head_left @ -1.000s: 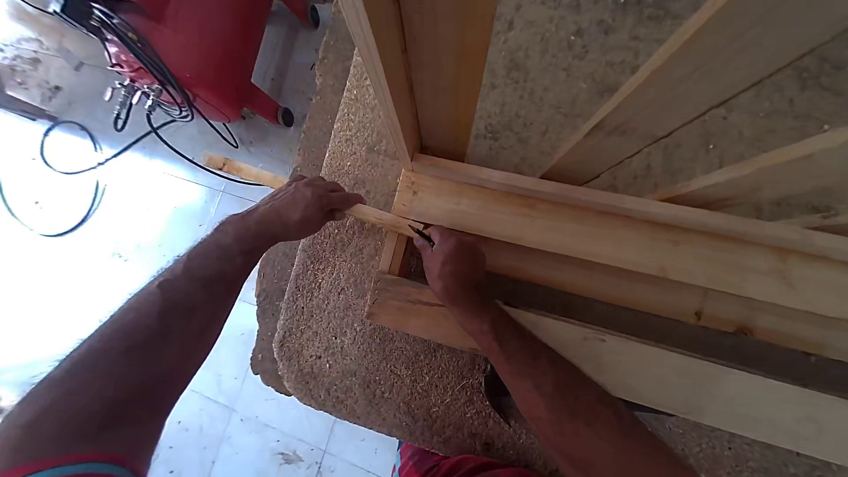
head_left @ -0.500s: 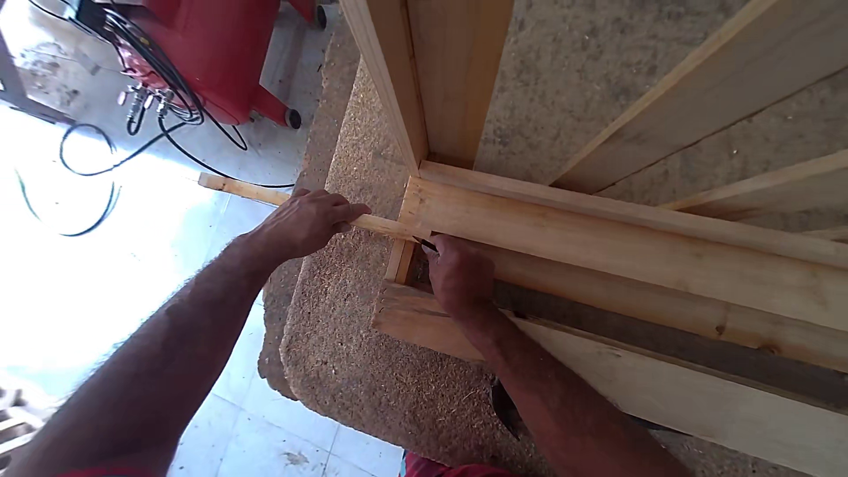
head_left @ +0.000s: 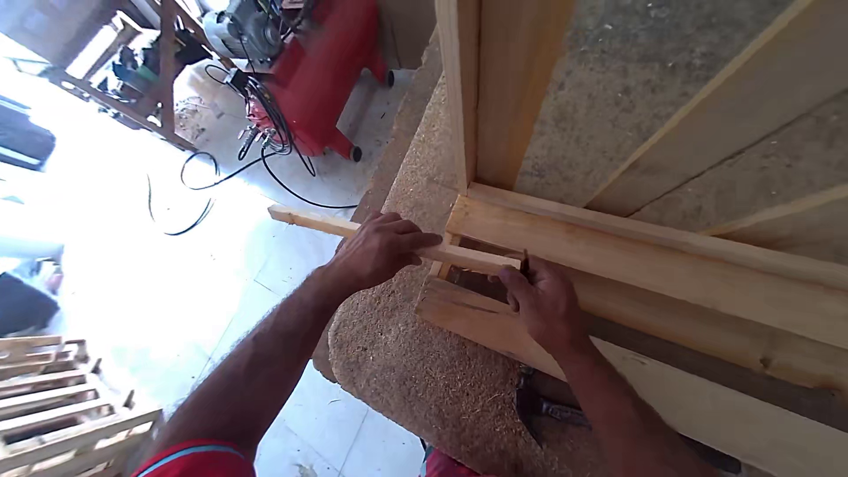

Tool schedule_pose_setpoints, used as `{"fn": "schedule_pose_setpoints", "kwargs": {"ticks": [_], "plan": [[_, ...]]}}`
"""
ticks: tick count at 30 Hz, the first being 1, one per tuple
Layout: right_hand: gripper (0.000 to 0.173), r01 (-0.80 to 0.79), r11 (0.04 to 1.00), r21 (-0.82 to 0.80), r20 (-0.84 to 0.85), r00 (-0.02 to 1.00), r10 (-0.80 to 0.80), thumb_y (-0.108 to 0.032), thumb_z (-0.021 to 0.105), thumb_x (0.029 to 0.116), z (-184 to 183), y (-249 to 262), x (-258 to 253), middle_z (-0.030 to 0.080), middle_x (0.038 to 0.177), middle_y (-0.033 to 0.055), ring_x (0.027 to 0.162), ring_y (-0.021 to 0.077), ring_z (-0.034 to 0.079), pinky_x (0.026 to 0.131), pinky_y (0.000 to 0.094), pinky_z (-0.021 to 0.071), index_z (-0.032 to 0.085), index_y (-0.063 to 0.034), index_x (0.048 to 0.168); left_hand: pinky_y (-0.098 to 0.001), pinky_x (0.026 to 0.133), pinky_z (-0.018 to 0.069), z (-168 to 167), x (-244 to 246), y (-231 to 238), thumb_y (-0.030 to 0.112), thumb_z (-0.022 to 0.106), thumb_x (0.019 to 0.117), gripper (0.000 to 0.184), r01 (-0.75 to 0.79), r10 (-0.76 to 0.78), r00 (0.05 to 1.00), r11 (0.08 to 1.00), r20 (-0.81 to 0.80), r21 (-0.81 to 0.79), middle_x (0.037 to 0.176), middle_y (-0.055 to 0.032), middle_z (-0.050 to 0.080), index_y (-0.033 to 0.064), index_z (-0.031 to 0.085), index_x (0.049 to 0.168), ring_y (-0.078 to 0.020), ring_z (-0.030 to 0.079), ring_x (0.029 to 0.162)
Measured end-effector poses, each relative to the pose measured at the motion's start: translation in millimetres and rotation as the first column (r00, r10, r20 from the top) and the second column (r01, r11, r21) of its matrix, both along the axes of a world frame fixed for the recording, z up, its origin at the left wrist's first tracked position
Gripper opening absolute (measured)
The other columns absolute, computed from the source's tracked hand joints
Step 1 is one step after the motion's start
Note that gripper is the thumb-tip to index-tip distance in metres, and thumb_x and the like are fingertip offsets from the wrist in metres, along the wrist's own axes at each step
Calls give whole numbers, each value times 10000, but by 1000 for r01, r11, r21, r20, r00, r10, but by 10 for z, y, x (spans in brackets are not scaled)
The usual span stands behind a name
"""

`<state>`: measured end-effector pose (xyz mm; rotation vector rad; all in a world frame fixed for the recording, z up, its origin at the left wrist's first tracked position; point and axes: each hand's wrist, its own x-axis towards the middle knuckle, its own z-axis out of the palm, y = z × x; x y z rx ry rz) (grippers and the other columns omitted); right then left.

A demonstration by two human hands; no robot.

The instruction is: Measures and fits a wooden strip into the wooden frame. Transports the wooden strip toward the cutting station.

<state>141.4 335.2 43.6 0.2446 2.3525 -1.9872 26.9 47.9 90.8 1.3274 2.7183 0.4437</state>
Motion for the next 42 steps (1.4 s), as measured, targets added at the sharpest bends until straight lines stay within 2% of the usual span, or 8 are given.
{"fn": "schedule_pose_setpoints", "kwargs": {"ticks": [4, 6, 12, 18, 24, 31, 39, 42], "plan": [[189, -7, 989, -147, -119, 993, -11, -215, 637, 1007, 118, 391, 338, 686, 831, 20, 575, 116, 584, 499, 251, 512, 712, -128, 1158, -463, 982, 525, 164, 197, -69, 426, 749, 903, 446, -54, 54, 999, 997, -3, 53, 1052, -25, 757, 125, 711, 1231, -199, 700, 1003], [228, 8, 986, -168, -159, 987, -35, -249, 652, 998, 140, 679, 525, 680, 842, 17, 555, 104, 562, 484, 239, 501, 713, -140, 1189, -504, 985, 534, 252, 189, -248, 425, 741, 902, 365, -84, 84, 996, 996, 13, -22, 1031, -46, 755, 128, 750, 1113, -233, 706, 1023], [274, 67, 986, -152, -194, 976, -96, -302, 699, 967, 177, 1435, 1144, 666, 817, -22, 516, 53, 526, 453, 191, 473, 726, -156, 1199, -593, 929, 557, 17, 152, -502, 221, 808, 896, 224, -151, 184, 966, 972, 180, -182, 1125, -96, 734, 119, 762, 1089, -286, 710, 1054], [268, 240, 962, -131, -184, 948, -262, -249, 693, 966, 195, 1939, 2006, 650, 805, -25, 533, 39, 509, 476, 182, 460, 717, -155, 1216, -577, 973, 540, -58, 429, 228, 222, 721, 957, 286, -125, 125, 991, 992, 49, -10, 1231, -131, 699, 64, 698, 1195, -316, 686, 1123], [281, 520, 827, -212, -159, 817, -555, -248, 709, 941, 279, 2413, 3103, 667, 876, -27, 576, 34, 549, 505, 177, 492, 696, -157, 1207, -587, 919, 551, 90, 916, 1033, 329, 636, 992, 356, 21, -18, 999, 996, -39, 84, 1117, -171, 714, 49, 695, 1202, -347, 699, 1044], [293, 689, 608, -395, -271, 544, -794, -217, 679, 973, 475, 2847, 5004, 677, 949, -1, 570, 41, 542, 498, 187, 492, 655, -161, 1259, -381, 902, 583, 225, 2163, 2348, 267, 704, 921, 337, 203, -251, 966, 890, 67, 409, 1118, -123, 723, 13, 702, 1141, -162, 698, 998], [355, 862, 266, -430, -388, 90, -917, -144, 605, 997, 587, 3198, 8188, 663, 914, 21, 542, 56, 531, 478, 198, 493, 597, -124, 1352, -370, 939, 564, 208, 4519, 4410, 256, 730, 894, 338, 470, -606, 789, 702, 103, 535, 1166, -90, 706, 36, 692, 1147, -164, 677, 1062], [375, 907, 67, -416, -335, -85, -938, -89, 562, 998, 650, 3345, 9222, 631, 834, 13, 506, 60, 507, 451, 206, 478, 579, -111, 1371, -361, 978, 563, 177, 5515, 5086, 245, 760, 870, 328, 476, -675, 708, 673, 208, 566, 1184, -59, 707, 66, 698, 1138, -152, 674, 1104]]}}
